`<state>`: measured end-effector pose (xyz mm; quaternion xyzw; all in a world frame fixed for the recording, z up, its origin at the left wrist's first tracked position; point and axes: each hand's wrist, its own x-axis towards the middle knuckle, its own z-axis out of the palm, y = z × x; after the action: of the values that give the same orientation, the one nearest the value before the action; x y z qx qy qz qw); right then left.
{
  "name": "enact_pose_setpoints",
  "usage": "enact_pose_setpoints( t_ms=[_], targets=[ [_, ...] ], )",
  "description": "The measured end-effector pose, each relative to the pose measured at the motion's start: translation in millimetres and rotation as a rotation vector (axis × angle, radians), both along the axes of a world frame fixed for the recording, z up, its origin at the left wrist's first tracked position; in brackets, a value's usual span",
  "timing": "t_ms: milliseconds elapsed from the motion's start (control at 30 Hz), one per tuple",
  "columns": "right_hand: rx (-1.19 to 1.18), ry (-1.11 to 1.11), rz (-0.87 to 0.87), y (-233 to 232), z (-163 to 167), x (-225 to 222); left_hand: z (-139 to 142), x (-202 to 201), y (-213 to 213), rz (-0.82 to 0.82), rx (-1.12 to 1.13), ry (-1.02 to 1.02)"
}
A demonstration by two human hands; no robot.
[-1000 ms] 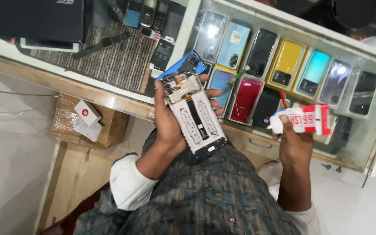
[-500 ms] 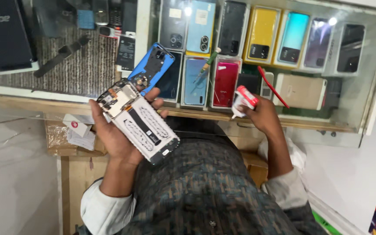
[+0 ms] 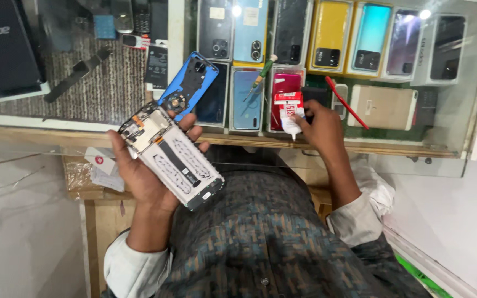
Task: The person applies adhesive to the interior frame of a disassembled smartphone, then installs a new battery and secures internal components with a screwdriver. The work is performed at a repair bench with tools and parts visible.
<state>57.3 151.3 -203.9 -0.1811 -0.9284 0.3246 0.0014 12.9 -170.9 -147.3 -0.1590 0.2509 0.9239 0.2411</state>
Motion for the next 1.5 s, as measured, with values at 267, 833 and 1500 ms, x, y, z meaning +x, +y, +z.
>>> enact_pose_setpoints(
  t_ms=[267, 833, 1500],
  targets=[
    [-0.460, 0.177, 0.037, -7.1, 4.3, -9.7, -18.2, -3.4, 16.7, -0.192, 0.098, 0.050],
    [-0.370, 0.202, 0.277, -62.5, 61.4, -67.5, -40.2, -20.3, 83.6, -0.318, 0.155, -0.017],
    [-0.290, 0.326, 0.222, -52.9, 38.7, -27.1, -56.1, -26.0, 78.1, -0.354, 0.196, -0.017]
  ],
)
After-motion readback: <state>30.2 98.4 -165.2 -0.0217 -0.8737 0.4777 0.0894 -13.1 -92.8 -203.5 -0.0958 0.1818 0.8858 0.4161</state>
